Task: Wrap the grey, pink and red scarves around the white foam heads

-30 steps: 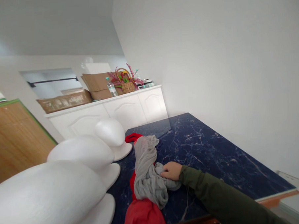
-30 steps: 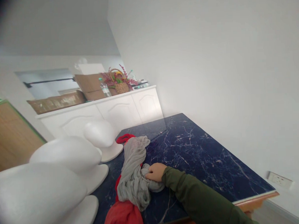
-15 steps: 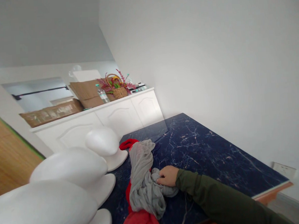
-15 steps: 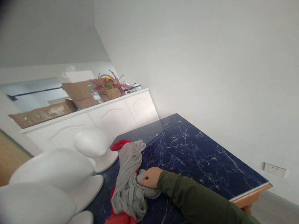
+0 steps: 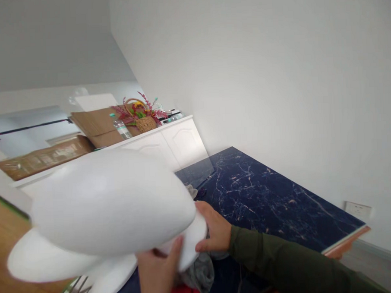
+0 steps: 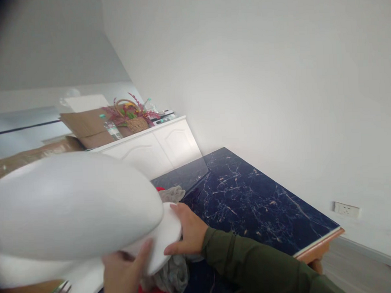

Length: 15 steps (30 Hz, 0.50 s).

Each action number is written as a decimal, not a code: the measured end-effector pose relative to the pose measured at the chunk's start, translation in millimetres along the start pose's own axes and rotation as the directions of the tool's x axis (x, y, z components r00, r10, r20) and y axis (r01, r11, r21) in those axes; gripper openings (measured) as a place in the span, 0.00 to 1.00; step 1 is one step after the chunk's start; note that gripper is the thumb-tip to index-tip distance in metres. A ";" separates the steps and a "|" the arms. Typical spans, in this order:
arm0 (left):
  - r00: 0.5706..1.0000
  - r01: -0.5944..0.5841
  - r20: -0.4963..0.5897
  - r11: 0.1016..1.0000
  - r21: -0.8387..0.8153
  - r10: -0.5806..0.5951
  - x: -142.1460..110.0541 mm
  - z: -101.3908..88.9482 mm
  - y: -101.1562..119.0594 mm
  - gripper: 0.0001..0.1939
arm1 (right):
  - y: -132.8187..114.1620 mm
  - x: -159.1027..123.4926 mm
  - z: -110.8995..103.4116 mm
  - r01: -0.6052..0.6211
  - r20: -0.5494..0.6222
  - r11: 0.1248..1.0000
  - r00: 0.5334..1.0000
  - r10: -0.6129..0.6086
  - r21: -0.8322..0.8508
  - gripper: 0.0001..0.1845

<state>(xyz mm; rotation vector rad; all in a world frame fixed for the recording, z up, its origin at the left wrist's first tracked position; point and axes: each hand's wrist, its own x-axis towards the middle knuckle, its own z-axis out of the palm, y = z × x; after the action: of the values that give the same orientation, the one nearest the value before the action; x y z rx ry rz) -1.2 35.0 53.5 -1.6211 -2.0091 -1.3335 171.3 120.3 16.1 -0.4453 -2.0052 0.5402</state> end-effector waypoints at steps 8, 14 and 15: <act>0.844 -0.159 0.419 0.901 -0.403 0.336 57.5 108.4 40.9 0.31 | 50.3 17.8 -39.7 -0.306 -0.342 0.935 0.911 0.232 -0.178 0.46; 0.816 -0.314 0.465 0.939 -0.144 0.344 63.8 133.9 12.6 0.33 | 85.5 9.3 -41.3 -0.636 -0.464 0.752 0.726 0.508 -0.173 0.36; 0.854 -0.342 0.414 0.939 -0.013 0.317 66.2 133.8 4.5 0.34 | 89.9 8.5 -41.6 -0.671 -0.477 0.715 0.703 0.528 -0.199 0.36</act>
<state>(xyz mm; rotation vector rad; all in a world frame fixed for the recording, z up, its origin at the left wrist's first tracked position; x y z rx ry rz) 25.0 179.3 25.4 -2.2415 -1.8250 -0.8490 211.9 207.5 -9.0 -1.3831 -1.5257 0.4272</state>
